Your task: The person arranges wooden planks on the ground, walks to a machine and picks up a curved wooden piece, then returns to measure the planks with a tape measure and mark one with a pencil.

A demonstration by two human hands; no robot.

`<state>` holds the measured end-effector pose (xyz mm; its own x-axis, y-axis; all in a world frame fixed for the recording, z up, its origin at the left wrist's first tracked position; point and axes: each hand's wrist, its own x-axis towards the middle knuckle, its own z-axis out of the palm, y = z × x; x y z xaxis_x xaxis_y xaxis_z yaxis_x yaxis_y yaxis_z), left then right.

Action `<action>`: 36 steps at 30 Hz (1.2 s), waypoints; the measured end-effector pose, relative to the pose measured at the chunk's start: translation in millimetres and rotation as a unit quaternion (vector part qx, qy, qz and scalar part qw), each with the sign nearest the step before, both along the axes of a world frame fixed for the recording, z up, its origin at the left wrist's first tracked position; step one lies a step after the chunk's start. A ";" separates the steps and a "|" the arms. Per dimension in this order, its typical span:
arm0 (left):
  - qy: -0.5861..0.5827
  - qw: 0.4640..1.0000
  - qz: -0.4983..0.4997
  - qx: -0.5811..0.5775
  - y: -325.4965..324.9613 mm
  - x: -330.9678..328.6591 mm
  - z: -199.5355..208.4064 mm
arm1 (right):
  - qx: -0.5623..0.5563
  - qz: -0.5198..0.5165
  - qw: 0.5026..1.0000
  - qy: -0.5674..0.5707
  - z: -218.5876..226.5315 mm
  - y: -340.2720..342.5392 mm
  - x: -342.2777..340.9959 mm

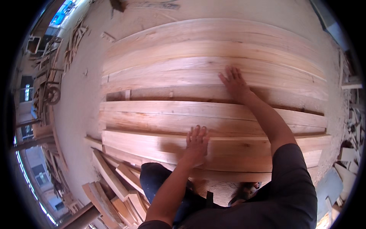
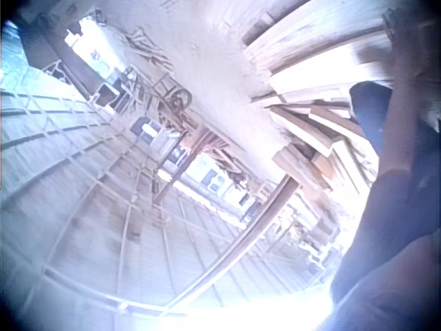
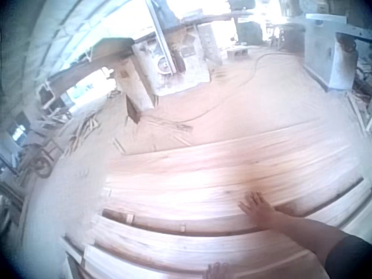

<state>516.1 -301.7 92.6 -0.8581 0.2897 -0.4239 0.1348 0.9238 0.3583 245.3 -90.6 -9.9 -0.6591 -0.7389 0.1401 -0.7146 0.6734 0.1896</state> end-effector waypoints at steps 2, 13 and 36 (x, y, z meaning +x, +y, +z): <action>-0.014 1.000 -0.007 0.010 -1.3 -5.3 5.7 | -0.012 -0.007 0.999 -0.037 7.5 -9.3 2.1; -0.032 0.999 -0.008 0.015 -2.6 -3.4 0.7 | 0.008 0.017 0.999 -0.041 16.9 -32.9 -8.0; -0.045 0.999 0.000 -0.001 2.8 0.9 -3.3 | 0.036 -0.044 0.892 -0.448 72.5 -22.4 -22.6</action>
<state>517.0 -299.0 89.2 -0.8167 0.2889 -0.4996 0.1019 0.9243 0.3679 222.7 -113.0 62.7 -0.5375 -0.6652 -0.5183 -0.5462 0.7429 -0.3870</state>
